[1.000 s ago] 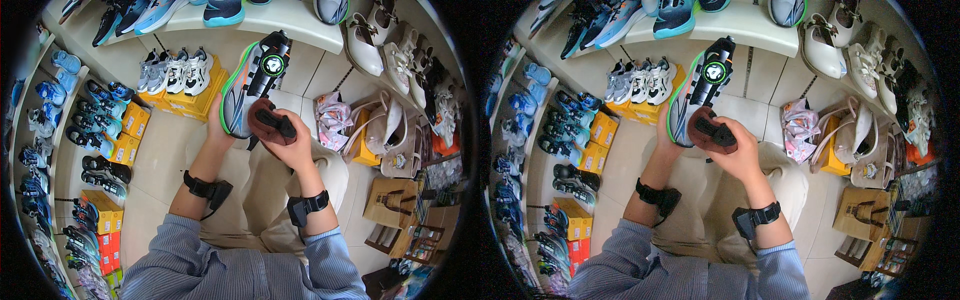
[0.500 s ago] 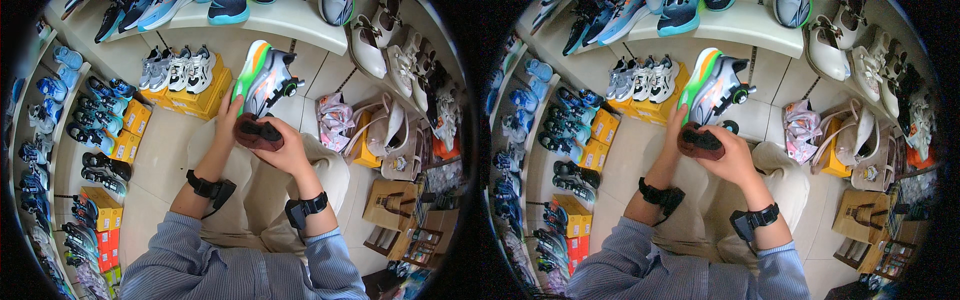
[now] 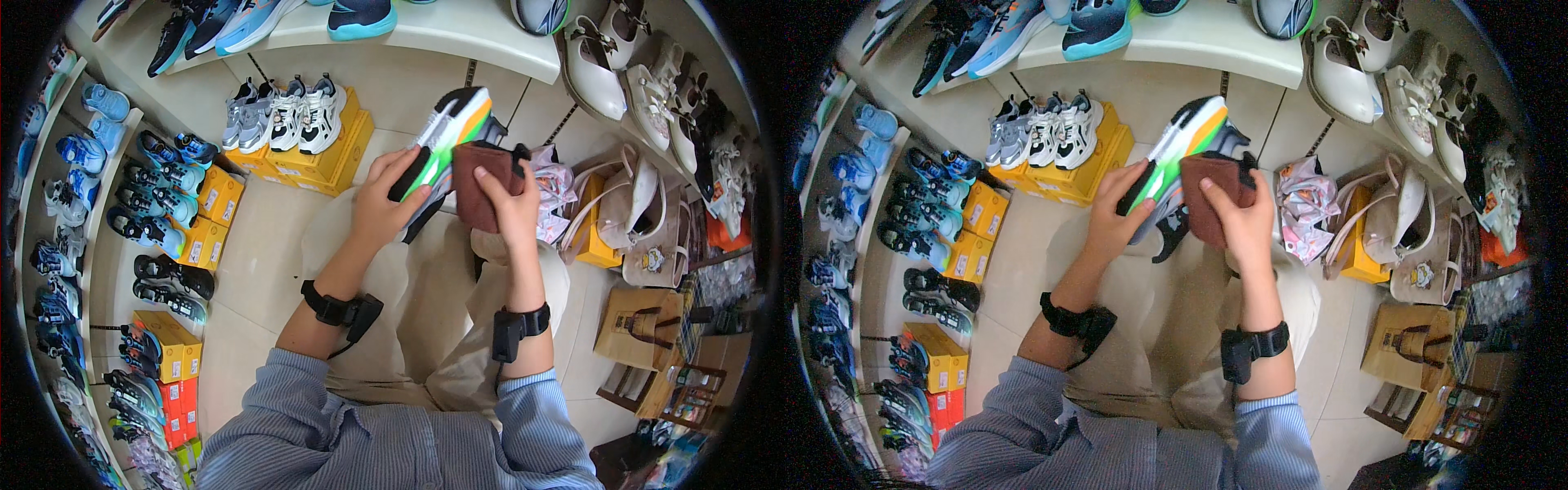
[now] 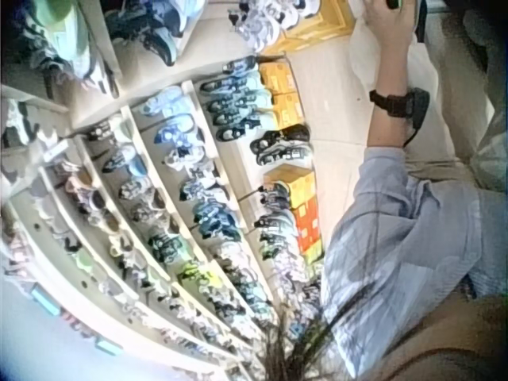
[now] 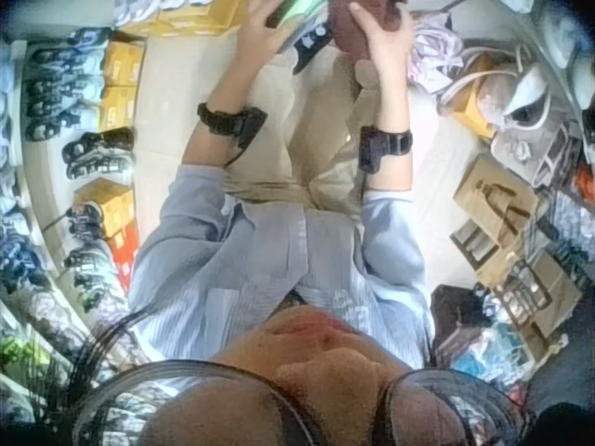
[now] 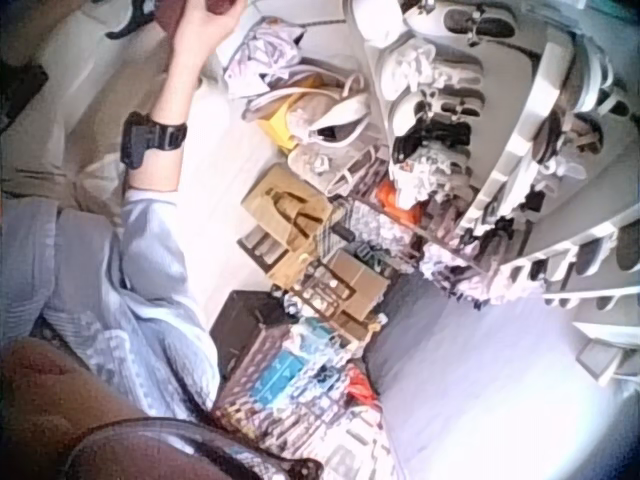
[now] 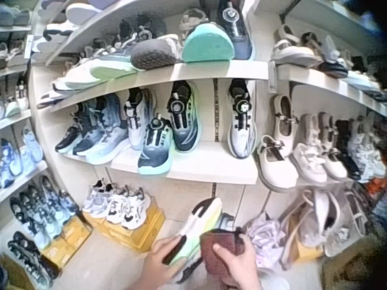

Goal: The recorder picks up multiple sneakers from a shelf, wipes them with a brown cloth, and returns them.

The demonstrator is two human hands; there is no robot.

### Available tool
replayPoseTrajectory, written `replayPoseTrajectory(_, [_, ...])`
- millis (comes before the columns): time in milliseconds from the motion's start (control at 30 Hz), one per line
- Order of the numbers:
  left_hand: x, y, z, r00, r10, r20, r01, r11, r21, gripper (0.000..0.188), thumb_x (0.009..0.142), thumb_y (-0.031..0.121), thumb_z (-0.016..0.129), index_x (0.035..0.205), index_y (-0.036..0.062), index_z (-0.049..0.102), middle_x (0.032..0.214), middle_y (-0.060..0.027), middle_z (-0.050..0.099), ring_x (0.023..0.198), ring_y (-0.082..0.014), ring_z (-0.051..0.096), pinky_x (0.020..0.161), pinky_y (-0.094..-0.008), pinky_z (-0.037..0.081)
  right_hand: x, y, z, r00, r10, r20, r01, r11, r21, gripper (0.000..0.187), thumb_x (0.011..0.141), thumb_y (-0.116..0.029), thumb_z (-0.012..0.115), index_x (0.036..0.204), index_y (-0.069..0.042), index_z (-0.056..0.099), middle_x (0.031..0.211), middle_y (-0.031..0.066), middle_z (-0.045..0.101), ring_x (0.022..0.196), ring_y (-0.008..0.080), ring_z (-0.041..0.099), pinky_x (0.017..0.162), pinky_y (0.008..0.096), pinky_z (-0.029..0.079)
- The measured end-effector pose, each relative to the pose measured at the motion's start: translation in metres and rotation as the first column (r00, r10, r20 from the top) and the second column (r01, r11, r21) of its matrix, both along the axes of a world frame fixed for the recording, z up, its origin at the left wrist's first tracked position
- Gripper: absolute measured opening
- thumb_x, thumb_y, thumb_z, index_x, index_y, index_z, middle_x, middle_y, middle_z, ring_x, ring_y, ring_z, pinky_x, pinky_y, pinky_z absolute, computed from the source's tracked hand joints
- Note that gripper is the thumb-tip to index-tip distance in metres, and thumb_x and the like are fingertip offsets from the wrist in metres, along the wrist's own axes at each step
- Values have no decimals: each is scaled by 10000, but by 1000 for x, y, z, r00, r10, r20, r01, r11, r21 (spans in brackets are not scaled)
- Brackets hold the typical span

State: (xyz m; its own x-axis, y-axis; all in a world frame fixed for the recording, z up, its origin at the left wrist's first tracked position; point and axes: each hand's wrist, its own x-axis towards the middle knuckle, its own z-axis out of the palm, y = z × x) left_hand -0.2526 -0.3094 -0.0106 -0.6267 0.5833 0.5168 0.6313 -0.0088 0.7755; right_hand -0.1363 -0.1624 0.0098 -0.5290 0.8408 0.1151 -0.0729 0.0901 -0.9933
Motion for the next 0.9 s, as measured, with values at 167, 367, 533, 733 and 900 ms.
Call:
replayPoseTrajectory(167, [7,3,3,997,-30,-66,26,998,-52,511,667,138,704,1141,47,535,1121,-152,500,1057,-263,477,904,-331,360,9,20,2,998,15,-65,-20,996,-89,617,641,-203,759,1085,102,457,954,162,590,873,171,568,757,286,454])
replayPoseTrajectory(367, [4,1,-3,985,60,-159,-75,993,-88,543,603,216,745,1096,97,552,1099,-103,490,1000,-263,510,840,-349,409,16,-5,19,922,378,-85,-375,926,46,471,664,-129,735,1048,17,503,977,93,591,880,155,568,782,288,450])
replayPoseTrajectory(533, [7,-1,3,987,43,-157,-66,987,-145,577,570,160,765,1096,66,547,1080,-135,492,1018,-278,493,877,-346,387,14,2,17,934,358,-13,-357,933,48,447,668,-104,729,1045,2,513,974,87,594,896,152,565,786,281,450])
replayPoseTrajectory(733, [4,-3,5,994,-46,-101,39,997,-65,559,581,156,761,1088,54,550,1087,-128,498,1017,-259,500,882,-341,382,14,29,2,996,84,14,-82,914,397,460,663,-98,725,1056,6,508,967,113,592,904,166,564,796,276,444])
replayPoseTrajectory(900, [-4,-9,4,983,-181,35,182,983,-19,441,625,173,731,1032,73,594,1091,-112,528,1033,-223,509,877,-312,398,19,35,9,990,-33,-135,89,897,432,443,653,-68,720,1047,-16,523,993,95,584,930,169,559,814,273,434])
